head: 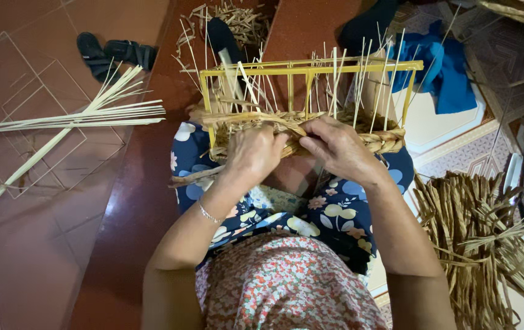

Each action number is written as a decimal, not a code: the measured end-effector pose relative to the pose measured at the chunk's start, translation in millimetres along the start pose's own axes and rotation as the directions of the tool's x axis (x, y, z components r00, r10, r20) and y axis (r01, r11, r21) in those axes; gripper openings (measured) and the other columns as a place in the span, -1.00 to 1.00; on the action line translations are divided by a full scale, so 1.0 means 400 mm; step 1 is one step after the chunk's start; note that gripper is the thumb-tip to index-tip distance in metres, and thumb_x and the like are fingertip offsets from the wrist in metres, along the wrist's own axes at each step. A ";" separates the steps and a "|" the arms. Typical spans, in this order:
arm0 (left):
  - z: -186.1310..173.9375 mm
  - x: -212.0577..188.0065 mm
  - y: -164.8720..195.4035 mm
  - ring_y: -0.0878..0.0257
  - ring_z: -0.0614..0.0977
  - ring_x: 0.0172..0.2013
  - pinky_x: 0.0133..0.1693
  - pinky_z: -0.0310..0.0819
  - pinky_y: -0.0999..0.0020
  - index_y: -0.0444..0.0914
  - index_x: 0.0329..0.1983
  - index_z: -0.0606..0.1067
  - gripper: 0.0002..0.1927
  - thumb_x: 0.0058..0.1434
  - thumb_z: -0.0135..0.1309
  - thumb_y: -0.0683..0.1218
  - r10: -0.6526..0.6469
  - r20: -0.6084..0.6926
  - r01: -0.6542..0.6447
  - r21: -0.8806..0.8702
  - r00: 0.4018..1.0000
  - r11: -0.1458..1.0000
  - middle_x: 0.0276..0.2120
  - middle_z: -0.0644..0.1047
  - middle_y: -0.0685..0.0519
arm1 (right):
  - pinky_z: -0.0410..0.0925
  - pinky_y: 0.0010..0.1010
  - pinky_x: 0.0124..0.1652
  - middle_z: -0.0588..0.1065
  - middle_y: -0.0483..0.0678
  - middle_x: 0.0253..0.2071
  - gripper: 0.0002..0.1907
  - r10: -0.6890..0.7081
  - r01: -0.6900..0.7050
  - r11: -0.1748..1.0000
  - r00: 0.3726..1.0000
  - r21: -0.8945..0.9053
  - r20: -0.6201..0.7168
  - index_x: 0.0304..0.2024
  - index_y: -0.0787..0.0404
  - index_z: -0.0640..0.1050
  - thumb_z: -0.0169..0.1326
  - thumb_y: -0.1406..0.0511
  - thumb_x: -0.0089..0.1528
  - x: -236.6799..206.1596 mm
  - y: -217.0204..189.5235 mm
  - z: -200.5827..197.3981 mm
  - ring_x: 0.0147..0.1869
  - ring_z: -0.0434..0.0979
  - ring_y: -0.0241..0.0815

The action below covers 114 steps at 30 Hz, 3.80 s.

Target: The person weaves dried palm leaves into a rectangular basket frame held between their legs. They repeatedly thread and pull the leaves through the frame to build up the basket walls.

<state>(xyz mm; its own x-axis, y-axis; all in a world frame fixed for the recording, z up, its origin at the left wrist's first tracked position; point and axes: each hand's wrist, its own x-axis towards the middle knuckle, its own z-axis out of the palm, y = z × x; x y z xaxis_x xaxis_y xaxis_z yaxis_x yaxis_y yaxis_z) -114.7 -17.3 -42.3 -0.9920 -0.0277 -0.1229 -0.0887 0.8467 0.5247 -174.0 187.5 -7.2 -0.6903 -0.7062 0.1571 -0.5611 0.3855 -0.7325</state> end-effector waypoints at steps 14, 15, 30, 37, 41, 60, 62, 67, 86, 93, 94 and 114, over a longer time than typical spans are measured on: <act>0.049 -0.136 0.002 0.02 0.75 -0.12 -0.03 0.65 0.17 -0.35 -0.17 0.48 -0.81 0.43 -0.08 -0.12 -0.115 -0.008 -0.013 -0.999 0.993 -0.041 -0.19 0.66 -0.17 | 0.56 -0.33 -0.28 0.61 0.00 -0.24 -0.86 0.021 -0.020 1.000 0.998 0.008 -0.061 -0.15 0.25 0.66 0.27 0.39 0.22 0.025 0.046 0.052 -0.28 0.62 -0.15; 0.049 -0.157 0.011 0.02 0.73 -0.04 0.06 0.62 0.18 -0.37 -0.15 0.51 -0.79 0.45 -0.06 -0.12 -0.068 -0.009 -0.006 -0.999 0.998 0.051 -0.13 0.66 -0.18 | 0.54 -0.36 -0.29 0.62 -0.02 -0.25 -0.87 0.044 -0.041 0.999 0.996 0.031 -0.081 -0.17 0.24 0.66 0.27 0.38 0.23 0.035 0.045 0.062 -0.27 0.64 -0.18; -0.046 -0.145 -0.125 0.05 0.40 0.18 0.20 0.20 -0.02 -0.18 -0.09 0.53 -0.80 0.26 0.24 -0.09 0.496 -0.414 -0.326 0.416 0.763 0.849 0.14 0.44 -0.03 | 0.37 -0.25 -0.40 0.59 -0.03 -0.50 -0.86 -0.025 -0.003 0.983 0.988 -0.181 -0.155 -0.40 0.24 0.63 0.30 0.33 0.22 0.019 0.021 0.107 -0.42 0.39 -0.16; -0.011 -0.166 -0.180 0.23 0.51 0.06 0.02 0.46 0.43 -0.24 0.11 0.46 -0.84 0.56 0.05 -0.10 0.215 -0.112 -0.208 0.072 0.970 0.975 0.05 0.47 0.03 | 0.23 -0.33 -0.56 0.42 -0.08 -0.55 -0.86 0.123 -0.144 0.988 0.951 -0.054 -0.282 -0.40 0.23 0.62 0.33 0.35 0.23 0.024 0.059 0.149 -0.51 0.33 -0.28; -0.040 -0.154 -0.148 0.04 0.42 -0.03 -0.05 0.30 0.07 -0.26 0.04 0.52 -0.66 0.28 0.26 -0.04 0.400 -0.356 -0.305 0.295 0.844 0.906 -0.05 0.41 -0.06 | 0.22 -0.31 -0.53 0.41 -0.10 -0.52 -0.87 0.061 -0.080 0.995 0.953 -0.051 -0.297 -0.38 0.24 0.63 0.34 0.35 0.23 0.021 0.055 0.151 -0.47 0.36 -0.26; -0.130 -0.161 -0.198 0.20 0.55 -0.41 -0.38 0.40 0.18 -0.24 -0.31 0.56 -0.72 0.32 0.26 0.06 0.149 -0.260 -0.128 0.096 0.954 0.987 -0.43 0.55 0.01 | 0.27 -0.29 -0.31 0.54 -0.09 -0.35 -0.76 -0.205 0.077 0.957 0.862 -0.279 -0.464 -0.17 0.26 0.53 0.35 0.37 0.23 0.029 0.037 0.161 -0.34 0.40 -0.16; -0.153 -0.175 -0.178 0.14 0.51 -0.26 -0.24 0.36 0.11 -0.26 -0.17 0.54 -0.68 0.27 0.27 0.08 0.257 -0.314 -0.180 0.253 0.914 0.951 -0.30 0.51 -0.03 | 0.25 -0.30 -0.34 0.53 -0.12 -0.31 -0.62 -0.209 0.066 0.951 0.858 -0.302 -0.470 0.02 0.34 0.52 0.36 0.35 0.23 0.036 0.037 0.166 -0.37 0.39 -0.19; -0.059 -0.223 -0.099 0.02 0.38 -0.07 -0.15 0.25 0.03 -0.35 0.11 0.47 -0.30 0.13 0.33 0.23 0.416 -0.254 -0.342 0.288 0.873 0.894 -0.02 0.39 -0.16 | 0.33 -0.40 -0.44 0.49 0.00 -0.20 -0.77 -0.345 0.139 0.861 0.867 -0.489 -0.361 -0.05 0.24 0.56 0.20 0.50 0.25 0.051 0.010 0.205 -0.38 0.47 -0.21; -0.147 -0.177 -0.058 0.11 0.48 0.06 0.02 0.35 0.05 -0.19 0.03 0.57 -0.72 0.26 0.17 -0.08 0.626 -0.460 -0.361 0.541 0.629 0.760 0.04 0.49 -0.05 | 0.47 -0.29 -0.36 0.60 -0.01 -0.34 -0.89 0.077 -0.077 0.997 0.997 -0.002 -0.019 -0.19 0.25 0.60 0.23 0.34 0.26 0.059 -0.037 0.102 -0.34 0.60 -0.16; -0.052 -0.034 -0.053 0.10 0.65 -0.41 -0.41 0.49 0.20 -0.34 -0.01 0.53 -0.80 0.47 0.00 -0.10 -0.010 0.039 0.005 0.146 0.999 0.989 -0.53 0.53 0.02 | 0.38 -0.29 -0.46 0.55 -0.02 -0.45 -0.92 0.181 -0.182 0.982 0.983 0.049 0.015 -0.17 0.24 0.57 0.18 0.36 0.29 0.056 -0.042 0.089 -0.46 0.52 -0.18; -0.046 -0.009 -0.063 0.10 0.67 -0.49 -0.49 0.48 0.20 -0.34 -0.01 0.53 -0.78 0.46 -0.02 -0.09 -0.145 0.143 0.130 0.111 0.979 0.985 -0.59 0.50 0.04 | 0.35 -0.27 -0.46 0.53 0.00 -0.46 -0.92 0.177 -0.177 0.984 0.984 0.030 0.006 -0.18 0.24 0.57 0.19 0.37 0.29 0.056 -0.043 0.091 -0.48 0.50 -0.16; -0.038 -0.171 -0.131 -0.05 0.51 0.12 0.22 0.38 -0.05 -0.40 0.11 0.48 -0.53 0.36 0.10 0.07 0.329 -0.530 -0.559 -0.361 0.781 0.746 0.12 0.51 -0.16 | 0.55 -0.37 -0.20 0.58 -0.10 -0.29 -0.89 -0.038 0.029 0.997 0.991 -0.069 -0.130 -0.32 0.19 0.63 0.22 0.49 0.16 0.076 -0.057 0.139 -0.21 0.63 -0.21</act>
<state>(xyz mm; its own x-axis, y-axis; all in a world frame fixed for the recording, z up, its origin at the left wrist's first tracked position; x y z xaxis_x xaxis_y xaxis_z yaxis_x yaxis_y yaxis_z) -43.7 -67.8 -48.7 -0.8517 -0.0247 0.5235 0.4565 0.4556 0.7642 -156.9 124.1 -22.7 -0.7222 -0.6371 0.2693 -0.6109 0.4050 -0.6803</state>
